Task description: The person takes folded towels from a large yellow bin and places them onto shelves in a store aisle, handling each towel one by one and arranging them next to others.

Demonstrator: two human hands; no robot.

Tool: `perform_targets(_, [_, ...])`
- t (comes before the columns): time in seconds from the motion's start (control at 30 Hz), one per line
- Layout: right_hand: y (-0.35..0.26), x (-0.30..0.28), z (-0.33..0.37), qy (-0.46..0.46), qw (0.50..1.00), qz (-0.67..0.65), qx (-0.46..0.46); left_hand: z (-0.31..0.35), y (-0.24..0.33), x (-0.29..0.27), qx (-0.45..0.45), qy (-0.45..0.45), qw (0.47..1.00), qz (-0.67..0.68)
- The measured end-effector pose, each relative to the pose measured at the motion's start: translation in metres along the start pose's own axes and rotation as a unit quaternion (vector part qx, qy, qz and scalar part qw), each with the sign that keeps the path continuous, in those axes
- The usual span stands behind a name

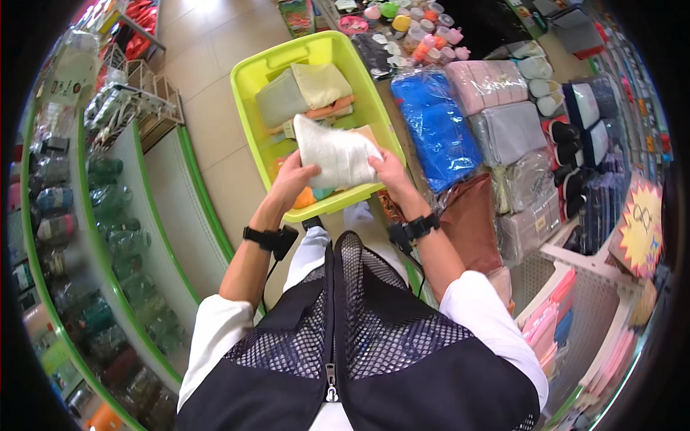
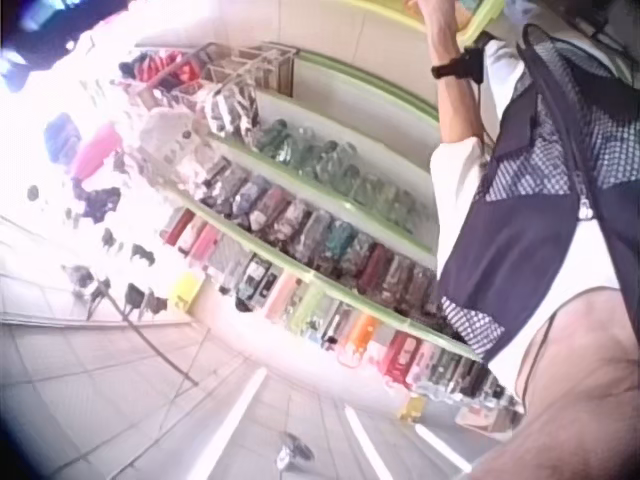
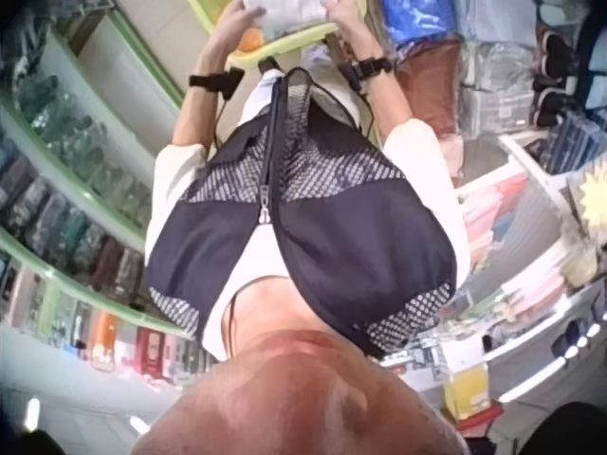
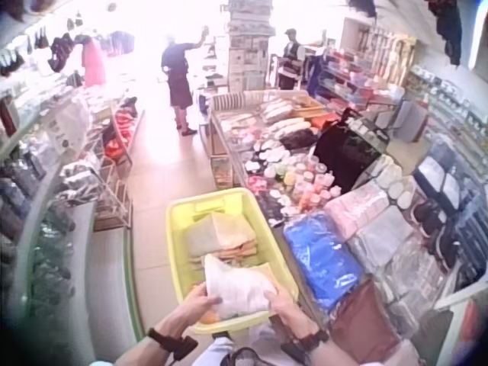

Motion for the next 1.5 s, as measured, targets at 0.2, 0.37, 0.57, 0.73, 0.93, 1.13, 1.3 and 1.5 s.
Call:
perform_targets(0.2, [-0.01, -0.058, -0.068, 0.115, 0.95, 0.291, -0.022, -0.068, -0.11, 0.019, -0.123, 0.039, 0.991, -0.04])
perform_targets(0.37, [0.001, -0.059, -0.08, 0.142, 0.897, 0.412, -0.07, -0.078, -0.187, 0.02, -0.277, 0.04, 0.956, -0.086])
perform_targets(0.57, [-0.01, -0.039, -0.072, 0.083, 0.827, 0.528, -0.175, -0.095, -0.182, 0.013, -0.297, 0.03, 0.939, -0.171])
perform_targets(0.73, [0.018, -0.025, -0.099, -0.011, 0.756, 0.647, -0.099, -0.104, -0.134, -0.004, -0.195, 0.053, 0.805, -0.558])
perform_targets(0.93, [-0.024, -0.006, -0.108, 0.026, 0.708, 0.684, -0.174, -0.095, -0.133, -0.019, -0.198, 0.038, 0.887, -0.415])
perform_targets(1.13, [0.019, -0.004, -0.102, -0.116, 0.679, 0.725, -0.02, -0.044, -0.101, -0.043, -0.18, 0.128, 0.92, -0.325])
perform_targets(1.3, [0.002, -0.014, -0.099, -0.043, 0.744, 0.666, -0.035, -0.024, -0.062, -0.047, -0.168, 0.171, 0.932, -0.271])
perform_targets(1.5, [-0.007, 0.003, -0.055, -0.013, 0.766, 0.639, -0.069, 0.019, -0.073, -0.053, -0.163, 0.138, 0.945, -0.249])
Point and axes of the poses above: each hand's wrist, its own z-axis away from the middle knuckle, its own x-axis out of the palm, y = z × x, the point moved 10 cm from there along -z, towards the middle knuckle, and after that the axes turned 12 degrees about x, right-handed, at the moved point
